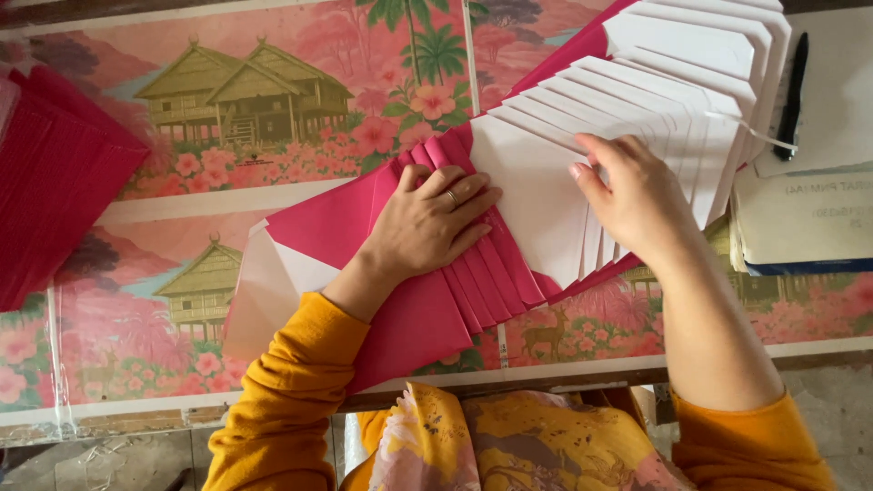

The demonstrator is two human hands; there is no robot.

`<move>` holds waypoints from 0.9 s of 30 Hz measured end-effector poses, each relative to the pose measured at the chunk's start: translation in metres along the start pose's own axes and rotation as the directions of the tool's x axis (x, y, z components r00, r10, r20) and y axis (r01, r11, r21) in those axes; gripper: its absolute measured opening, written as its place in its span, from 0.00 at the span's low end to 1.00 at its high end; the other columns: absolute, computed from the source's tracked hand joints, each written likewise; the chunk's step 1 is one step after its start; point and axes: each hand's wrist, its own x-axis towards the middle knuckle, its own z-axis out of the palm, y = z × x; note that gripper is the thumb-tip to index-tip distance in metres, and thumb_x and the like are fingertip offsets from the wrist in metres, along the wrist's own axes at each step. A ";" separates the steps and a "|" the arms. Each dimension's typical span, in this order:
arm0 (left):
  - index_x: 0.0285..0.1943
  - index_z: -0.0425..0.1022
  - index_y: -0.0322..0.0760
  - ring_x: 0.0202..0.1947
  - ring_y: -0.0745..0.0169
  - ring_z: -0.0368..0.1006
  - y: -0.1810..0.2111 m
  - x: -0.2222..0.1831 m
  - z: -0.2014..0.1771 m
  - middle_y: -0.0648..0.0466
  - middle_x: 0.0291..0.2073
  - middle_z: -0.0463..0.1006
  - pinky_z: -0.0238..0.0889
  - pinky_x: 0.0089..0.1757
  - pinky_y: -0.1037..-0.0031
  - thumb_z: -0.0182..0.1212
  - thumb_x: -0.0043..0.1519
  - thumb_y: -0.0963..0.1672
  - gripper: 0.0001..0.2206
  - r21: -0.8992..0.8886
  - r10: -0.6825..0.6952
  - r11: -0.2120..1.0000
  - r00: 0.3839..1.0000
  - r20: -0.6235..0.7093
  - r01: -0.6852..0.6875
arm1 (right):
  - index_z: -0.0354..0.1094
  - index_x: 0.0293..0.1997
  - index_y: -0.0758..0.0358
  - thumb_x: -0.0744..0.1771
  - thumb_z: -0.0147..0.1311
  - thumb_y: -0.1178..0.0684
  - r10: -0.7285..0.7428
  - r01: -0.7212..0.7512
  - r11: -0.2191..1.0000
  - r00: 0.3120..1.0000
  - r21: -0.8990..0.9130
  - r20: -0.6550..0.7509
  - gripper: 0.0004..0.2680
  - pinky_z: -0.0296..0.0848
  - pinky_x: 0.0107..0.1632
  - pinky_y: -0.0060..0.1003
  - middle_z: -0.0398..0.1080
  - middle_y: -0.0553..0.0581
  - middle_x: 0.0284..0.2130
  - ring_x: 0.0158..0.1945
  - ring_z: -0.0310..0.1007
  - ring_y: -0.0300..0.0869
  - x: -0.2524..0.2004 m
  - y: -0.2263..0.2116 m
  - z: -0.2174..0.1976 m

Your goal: A person efficiently fans out a stack of pink envelopes on a table to apply adhesive or tape to the flaps, then gathers and stacks them.

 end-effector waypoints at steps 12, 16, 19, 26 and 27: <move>0.33 0.75 0.43 0.38 0.50 0.70 -0.011 -0.009 -0.007 0.54 0.32 0.70 0.60 0.40 0.62 0.51 0.59 0.46 0.08 -0.086 0.008 0.996 0.952 -0.307 -0.036 | 0.62 0.59 0.60 0.68 0.40 0.58 -0.245 0.245 0.969 0.969 0.039 -0.017 0.13 0.71 0.37 0.41 0.61 0.58 0.36 0.36 0.70 0.52 -0.012 -0.079 0.064; 0.41 0.73 0.40 0.46 0.55 0.71 -0.005 0.007 0.009 0.54 0.38 0.74 0.56 0.42 0.66 0.51 0.63 0.46 0.08 -0.080 0.000 0.997 0.989 -0.147 -0.012 | 0.71 0.46 0.62 0.63 0.48 0.63 -0.172 0.127 0.957 0.973 0.261 0.157 0.10 0.72 0.44 0.51 0.65 0.61 0.40 0.42 0.70 0.61 -0.009 -0.063 0.047; 0.53 0.71 0.38 0.52 0.55 0.66 0.000 0.009 0.017 0.51 0.49 0.73 0.52 0.44 0.66 0.46 0.66 0.49 0.15 -0.016 0.021 1.000 0.998 -0.053 -0.022 | 0.71 0.49 0.67 0.67 0.50 0.65 -0.061 0.064 0.985 0.998 0.162 -0.018 0.08 0.68 0.47 0.45 0.66 0.62 0.40 0.46 0.68 0.58 -0.003 0.003 0.015; 0.57 0.72 0.45 0.50 0.62 0.63 0.001 0.004 0.020 0.64 0.52 0.72 0.58 0.39 0.64 0.49 0.66 0.52 0.16 0.147 -0.030 0.989 0.996 0.088 0.016 | 0.67 0.56 0.58 0.71 0.42 0.50 0.352 -0.439 0.778 0.897 0.450 0.267 0.11 0.56 0.26 0.26 0.55 0.46 0.20 0.23 0.53 0.32 0.008 -0.022 -0.041; 0.55 0.73 0.46 0.57 0.62 0.60 0.001 0.005 0.019 0.63 0.54 0.72 0.58 0.40 0.62 0.49 0.66 0.51 0.15 0.129 -0.033 0.991 0.996 0.087 0.021 | 0.63 0.60 0.57 0.70 0.42 0.52 0.266 -0.400 0.724 0.914 0.562 0.307 0.12 0.62 0.26 0.24 0.60 0.48 0.26 0.22 0.60 0.33 0.005 -0.019 -0.034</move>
